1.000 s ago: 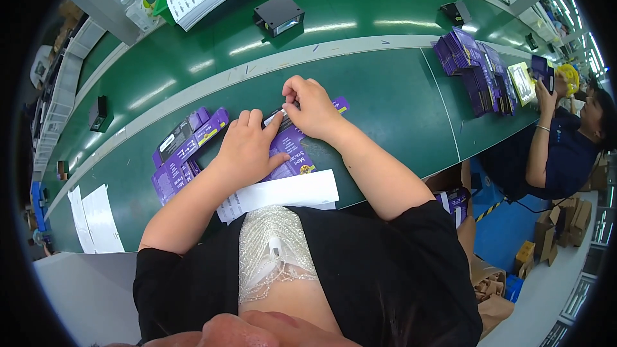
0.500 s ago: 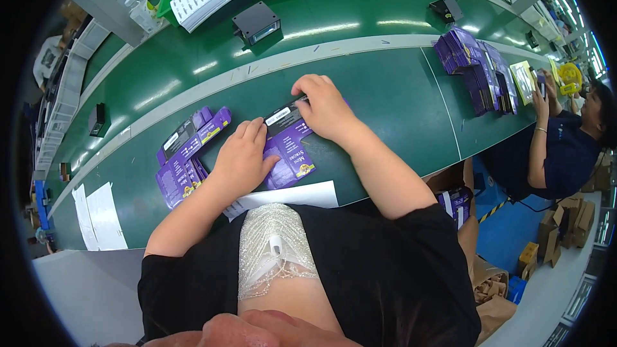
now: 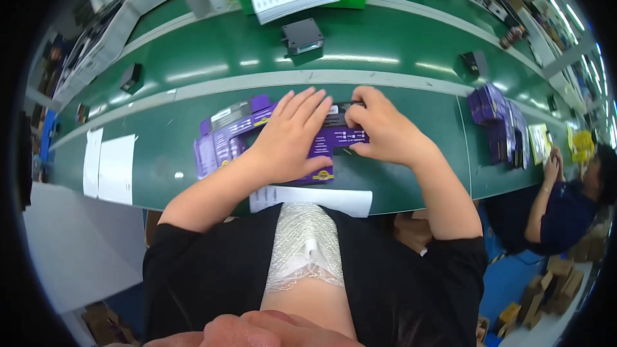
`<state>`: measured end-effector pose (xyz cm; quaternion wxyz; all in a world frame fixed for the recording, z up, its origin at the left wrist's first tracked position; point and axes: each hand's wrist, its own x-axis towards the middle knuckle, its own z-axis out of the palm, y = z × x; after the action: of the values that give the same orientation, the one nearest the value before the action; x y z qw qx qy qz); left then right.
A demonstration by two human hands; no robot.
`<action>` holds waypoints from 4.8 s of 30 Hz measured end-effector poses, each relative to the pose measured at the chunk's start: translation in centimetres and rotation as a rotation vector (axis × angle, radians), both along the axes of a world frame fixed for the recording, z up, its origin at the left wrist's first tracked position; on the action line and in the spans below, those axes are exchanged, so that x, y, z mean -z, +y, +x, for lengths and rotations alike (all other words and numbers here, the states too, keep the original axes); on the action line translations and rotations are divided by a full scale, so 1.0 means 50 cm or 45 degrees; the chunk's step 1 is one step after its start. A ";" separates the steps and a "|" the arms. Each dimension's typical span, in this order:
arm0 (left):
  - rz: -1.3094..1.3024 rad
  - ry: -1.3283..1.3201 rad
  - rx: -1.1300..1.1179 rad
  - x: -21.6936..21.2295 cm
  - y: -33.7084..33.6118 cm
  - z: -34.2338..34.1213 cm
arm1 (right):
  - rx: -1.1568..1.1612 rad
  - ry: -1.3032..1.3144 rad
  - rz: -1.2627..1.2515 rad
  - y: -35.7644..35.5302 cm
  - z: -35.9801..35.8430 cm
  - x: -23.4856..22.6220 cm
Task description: Applying labels to product boxes and placing them into bags on an assembly line.
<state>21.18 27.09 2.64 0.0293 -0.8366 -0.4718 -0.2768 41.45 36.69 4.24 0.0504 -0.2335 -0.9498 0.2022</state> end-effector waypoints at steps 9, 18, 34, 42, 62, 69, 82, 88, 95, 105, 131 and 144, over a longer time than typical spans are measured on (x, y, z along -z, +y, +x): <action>-0.364 0.150 -0.500 -0.145 -0.082 -0.218 | 0.221 0.659 0.330 -0.136 -0.099 -0.106; -0.945 0.121 -0.650 -0.016 -0.079 -0.422 | 0.152 -0.370 -0.375 -0.221 -0.342 -0.041; -0.923 -1.457 -0.201 -0.135 -0.063 -0.291 | 0.389 0.407 -0.111 -0.161 -0.211 -0.102; -0.830 -1.609 0.147 0.069 0.000 -0.158 | 0.290 0.800 0.194 -0.086 -0.091 0.029; -1.040 -0.414 -0.075 -0.269 0.097 0.227 | 0.099 0.429 1.605 -0.025 0.252 -0.152; -1.221 -0.030 0.148 -0.258 0.174 0.302 | 0.193 0.315 1.305 -0.011 0.349 -0.100; -0.873 -0.656 0.080 -0.136 0.195 0.205 | 1.681 -0.082 0.163 0.129 0.697 0.058; -1.233 -0.289 0.186 -0.102 0.061 0.153 | 1.802 -0.319 0.173 0.179 0.724 0.058; -1.184 -0.270 -0.040 -0.081 -0.079 0.097 | 1.836 -0.392 0.373 0.147 0.674 0.038; -1.165 -0.427 -0.217 -0.022 -0.169 0.102 | 1.940 0.024 0.589 -0.125 0.800 0.048; -0.807 -0.989 -0.443 0.220 -0.254 0.384 | 1.404 -0.984 -0.073 -0.495 1.369 0.650; -0.779 -1.272 -0.452 0.212 -0.178 0.262 | 0.744 -1.376 0.424 0.189 1.238 0.363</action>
<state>34.30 18.19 -7.97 -0.3914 -0.4848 -0.6188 -0.4784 103.36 46.15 -13.91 -0.3474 -0.5411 -0.7569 -0.1166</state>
